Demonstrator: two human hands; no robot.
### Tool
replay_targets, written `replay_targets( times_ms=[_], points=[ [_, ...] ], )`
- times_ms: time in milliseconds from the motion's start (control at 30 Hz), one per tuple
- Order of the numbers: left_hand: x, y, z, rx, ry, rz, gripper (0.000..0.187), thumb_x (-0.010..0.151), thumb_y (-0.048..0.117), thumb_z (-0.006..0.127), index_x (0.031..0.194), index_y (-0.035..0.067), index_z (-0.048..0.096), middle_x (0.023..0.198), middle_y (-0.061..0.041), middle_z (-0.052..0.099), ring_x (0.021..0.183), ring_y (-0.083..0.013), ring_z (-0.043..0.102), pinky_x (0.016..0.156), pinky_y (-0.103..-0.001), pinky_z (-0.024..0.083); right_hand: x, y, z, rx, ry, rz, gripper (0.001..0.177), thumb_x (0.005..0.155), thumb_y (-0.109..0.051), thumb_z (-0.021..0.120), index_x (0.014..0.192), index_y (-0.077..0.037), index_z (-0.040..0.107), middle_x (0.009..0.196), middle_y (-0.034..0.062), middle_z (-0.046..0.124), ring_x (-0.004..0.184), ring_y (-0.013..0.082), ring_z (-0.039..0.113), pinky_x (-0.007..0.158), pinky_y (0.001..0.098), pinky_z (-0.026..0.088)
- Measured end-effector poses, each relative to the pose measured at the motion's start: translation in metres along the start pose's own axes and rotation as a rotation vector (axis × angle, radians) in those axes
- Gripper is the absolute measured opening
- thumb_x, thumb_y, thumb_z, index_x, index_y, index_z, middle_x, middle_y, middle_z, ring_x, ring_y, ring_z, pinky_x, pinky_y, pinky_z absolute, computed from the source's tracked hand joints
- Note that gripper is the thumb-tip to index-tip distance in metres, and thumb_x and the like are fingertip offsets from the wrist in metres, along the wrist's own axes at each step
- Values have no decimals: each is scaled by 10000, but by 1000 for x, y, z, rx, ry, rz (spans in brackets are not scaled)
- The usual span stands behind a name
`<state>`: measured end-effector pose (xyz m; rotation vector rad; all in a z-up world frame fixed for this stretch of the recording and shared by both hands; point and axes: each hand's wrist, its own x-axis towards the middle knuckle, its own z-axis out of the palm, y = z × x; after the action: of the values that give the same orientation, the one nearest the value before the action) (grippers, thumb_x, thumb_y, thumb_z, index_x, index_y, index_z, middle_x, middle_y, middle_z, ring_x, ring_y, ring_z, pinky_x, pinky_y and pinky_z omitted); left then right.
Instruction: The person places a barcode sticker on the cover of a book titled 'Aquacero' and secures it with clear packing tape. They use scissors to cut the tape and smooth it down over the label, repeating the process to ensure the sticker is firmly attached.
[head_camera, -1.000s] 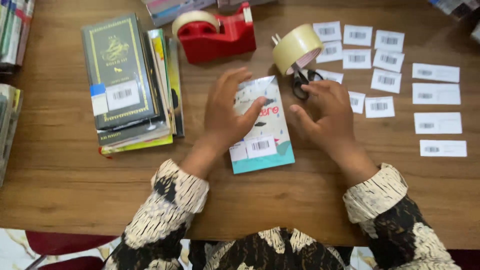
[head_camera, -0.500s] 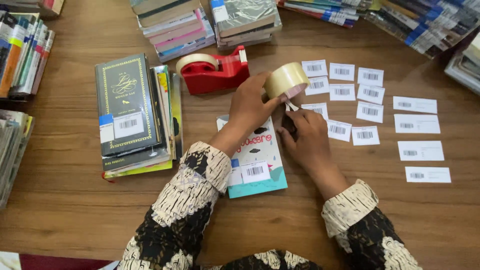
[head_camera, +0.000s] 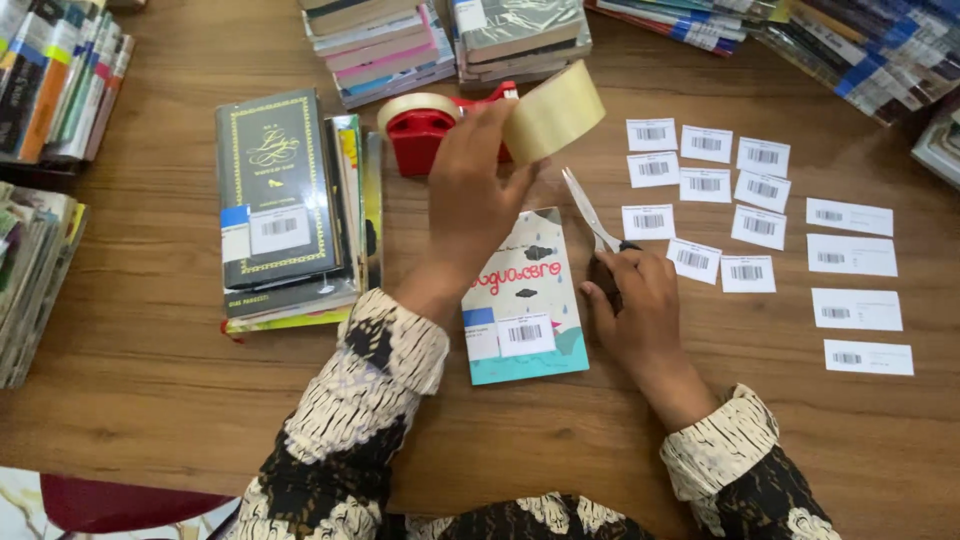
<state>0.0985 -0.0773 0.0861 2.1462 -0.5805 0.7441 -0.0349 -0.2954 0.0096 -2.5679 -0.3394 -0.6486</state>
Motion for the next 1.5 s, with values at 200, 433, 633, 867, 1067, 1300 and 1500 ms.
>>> replay_targets(
  times_ms=[200, 433, 633, 867, 1067, 1300, 1500],
  points=[
    [-50, 14, -39, -219, 16, -7, 502, 912, 353, 796, 1311, 101, 626, 1187, -127, 659, 1130, -367, 656, 1019, -493, 502, 2, 11, 10, 74, 9, 31, 447, 882, -295, 825, 1217, -21, 711, 1041, 154, 638, 1052, 382, 628, 964, 477, 465],
    [-80, 43, -61, 41, -163, 214, 519, 739, 316, 860, 1213, 175, 705, 1138, -34, 654, 1111, -286, 616, 1028, -505, 465, 28, -40, -45, 254, 147, -111, 658, 840, -432, 798, 1281, 22, 619, 1342, 220, 580, 1304, 415, 539, 1122, 497, 403],
    [-85, 60, -60, -4, -187, 306, 429, 815, 301, 812, 1216, 191, 707, 1170, -15, 686, 1088, -240, 613, 1135, -532, 349, 15, -41, -26, 559, 108, -206, 737, 688, -337, 940, 1204, 88, 630, 1156, 244, 657, 1187, 507, 632, 1059, 592, 481],
    [-100, 48, -50, -624, -126, -180, 861, 780, 426, 853, 1479, 52, 518, 1437, -175, 558, 1350, -353, 552, 1169, -504, 402, 12, -29, -15, 780, 278, -191, 603, 739, -275, 927, 990, 94, 520, 1028, 232, 573, 1145, 524, 629, 1029, 555, 493],
    [-111, 56, -42, -610, -137, -298, 663, 757, 365, 897, 1309, 78, 672, 1247, -116, 687, 1192, -317, 680, 1033, -452, 527, 10, -32, -11, 677, 324, -249, 606, 711, -300, 962, 915, 75, 532, 972, 242, 617, 1088, 545, 647, 991, 570, 508],
    [-116, 58, -38, -567, -68, -260, 446, 842, 196, 870, 1243, 85, 708, 1172, -127, 697, 1102, -328, 707, 944, -434, 571, 11, -39, -16, 533, 287, -251, 534, 786, -306, 938, 906, 19, 531, 978, 214, 616, 1074, 511, 634, 990, 593, 484],
    [-117, 57, -38, -609, -46, -325, 325, 885, 250, 820, 1167, 115, 731, 1072, -57, 701, 961, -230, 712, 875, -345, 596, 12, -43, -19, 515, 266, -259, 523, 776, -329, 942, 893, 14, 565, 991, 197, 646, 1075, 499, 646, 1004, 579, 500]
  ],
)
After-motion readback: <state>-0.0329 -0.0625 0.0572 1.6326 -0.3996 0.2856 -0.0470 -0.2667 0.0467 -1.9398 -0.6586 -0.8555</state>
